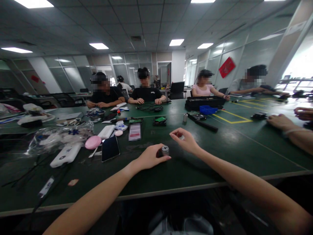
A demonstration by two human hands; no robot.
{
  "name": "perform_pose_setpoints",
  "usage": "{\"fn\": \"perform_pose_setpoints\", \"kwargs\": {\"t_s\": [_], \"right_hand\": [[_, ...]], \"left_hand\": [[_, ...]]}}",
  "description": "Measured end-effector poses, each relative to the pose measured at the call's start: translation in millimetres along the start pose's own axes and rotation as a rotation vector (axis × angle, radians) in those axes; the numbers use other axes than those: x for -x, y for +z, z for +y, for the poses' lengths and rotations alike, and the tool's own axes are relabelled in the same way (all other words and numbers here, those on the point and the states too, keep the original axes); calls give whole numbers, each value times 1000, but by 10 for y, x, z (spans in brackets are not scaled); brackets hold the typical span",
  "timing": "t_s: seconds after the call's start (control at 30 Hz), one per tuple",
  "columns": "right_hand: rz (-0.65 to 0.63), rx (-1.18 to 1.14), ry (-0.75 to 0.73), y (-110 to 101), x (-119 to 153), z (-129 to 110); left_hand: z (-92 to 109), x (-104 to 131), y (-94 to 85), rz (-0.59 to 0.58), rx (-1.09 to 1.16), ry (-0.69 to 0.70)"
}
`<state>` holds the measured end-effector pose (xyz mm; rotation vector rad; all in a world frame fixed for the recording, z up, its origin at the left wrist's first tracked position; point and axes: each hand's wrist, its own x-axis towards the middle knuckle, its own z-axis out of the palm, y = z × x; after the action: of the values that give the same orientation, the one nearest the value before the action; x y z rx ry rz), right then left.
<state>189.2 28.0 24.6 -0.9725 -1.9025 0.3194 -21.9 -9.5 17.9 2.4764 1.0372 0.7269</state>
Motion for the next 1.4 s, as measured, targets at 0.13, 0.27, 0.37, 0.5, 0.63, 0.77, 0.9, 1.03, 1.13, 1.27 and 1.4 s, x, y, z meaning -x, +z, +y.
{"fn": "perform_pose_setpoints", "kwargs": {"t_s": [0.13,0.27,0.37,0.5,0.63,0.77,0.9,1.03,1.13,1.27,1.4], "right_hand": [[-257,213,183,-76,-42,334],[-467,263,224,-110,-39,514],[-445,258,215,-104,-36,530],[-448,260,204,-98,-37,527],[-456,288,221,-97,-34,535],[-357,263,215,-79,-39,461],[-175,52,133,-38,-47,244],[-167,-130,44,6,-3,3],[-275,-168,-10,34,53,-100],[-394,-193,-11,45,93,-151],[-399,-182,-3,28,94,-179]], "left_hand": [[22,3,-10,-2,1,-11],[23,1,-7,5,-10,-10],[20,0,-4,5,-16,-8],[11,-1,-1,10,-14,1],[3,-3,0,9,-10,5],[3,-2,-1,13,-5,4],[6,1,0,5,-10,-10],[-3,-2,6,2,-30,-5],[-19,-4,15,7,-46,-19],[-37,-4,26,9,-34,-26],[-38,-3,25,9,-40,-24]]}}
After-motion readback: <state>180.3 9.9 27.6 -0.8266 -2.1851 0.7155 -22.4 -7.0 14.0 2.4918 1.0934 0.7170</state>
